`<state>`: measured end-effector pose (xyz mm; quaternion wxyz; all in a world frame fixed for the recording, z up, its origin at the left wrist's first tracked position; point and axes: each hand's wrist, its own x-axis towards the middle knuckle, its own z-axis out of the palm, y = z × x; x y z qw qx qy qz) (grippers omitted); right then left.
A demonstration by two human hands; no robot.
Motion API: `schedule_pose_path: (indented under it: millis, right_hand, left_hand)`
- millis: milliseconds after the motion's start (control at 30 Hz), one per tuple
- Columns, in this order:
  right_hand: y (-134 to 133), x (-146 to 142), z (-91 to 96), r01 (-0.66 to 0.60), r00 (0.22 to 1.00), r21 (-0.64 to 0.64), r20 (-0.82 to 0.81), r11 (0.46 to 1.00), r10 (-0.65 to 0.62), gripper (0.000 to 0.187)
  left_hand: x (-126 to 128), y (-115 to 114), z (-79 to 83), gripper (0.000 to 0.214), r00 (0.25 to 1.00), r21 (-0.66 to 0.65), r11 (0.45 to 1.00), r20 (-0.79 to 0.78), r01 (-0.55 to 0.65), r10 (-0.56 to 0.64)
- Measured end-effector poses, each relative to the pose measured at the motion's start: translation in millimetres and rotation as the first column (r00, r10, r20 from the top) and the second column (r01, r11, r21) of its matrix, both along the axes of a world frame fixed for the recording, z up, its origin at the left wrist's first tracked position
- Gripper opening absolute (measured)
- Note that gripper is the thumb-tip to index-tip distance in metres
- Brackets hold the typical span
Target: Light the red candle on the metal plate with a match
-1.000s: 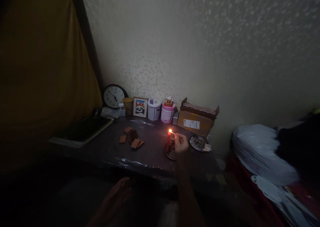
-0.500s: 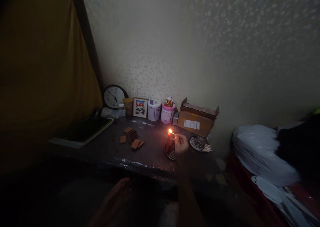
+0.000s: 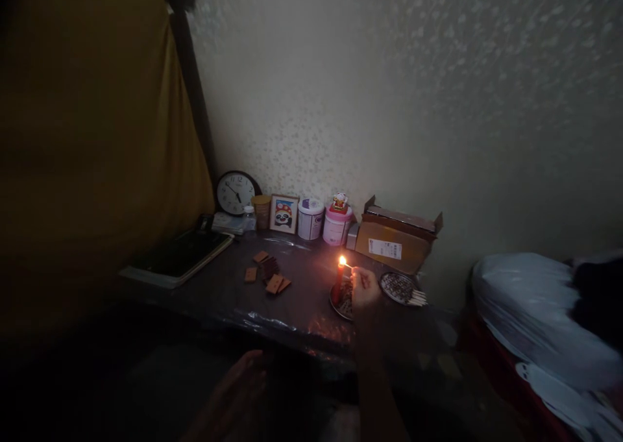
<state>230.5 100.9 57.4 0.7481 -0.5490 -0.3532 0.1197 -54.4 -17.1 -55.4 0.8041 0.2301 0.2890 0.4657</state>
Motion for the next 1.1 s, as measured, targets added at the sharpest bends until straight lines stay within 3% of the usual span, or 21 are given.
schedule_pose_path:
  millis: [467, 733, 967, 1100]
  right_hand:
    - [-3, -1, 1.5, 0.004, 0.999, -0.005, -0.053, 1.0, -0.004, 0.028]
    - [-3, -1, 1.7, -0.012, 0.997, 0.006, -0.075, 1.0, 0.013, 0.027]
    - [-1, 1, -0.2, -0.015, 0.997, 0.029, -0.069, 0.999, 0.017, 0.029]
    - [-2, 0, 2.0, -0.018, 0.997, 0.033, -0.077, 0.999, 0.02, 0.03]
  left_hand:
    - [-1, -2, -1.6, 0.027, 0.999, -0.012, 0.999, -0.005, -0.032, 0.032]
    - [-2, 1, -12.6, 0.023, 0.999, -0.019, 0.999, 0.041, -0.027, 0.028]
    - [-2, 7, -41.6, 0.026, 0.997, -0.003, 1.0, 0.075, -0.029, 0.029]
    - [-1, 6, -33.9, 0.023, 0.997, -0.034, 0.999, 0.068, -0.033, 0.035]
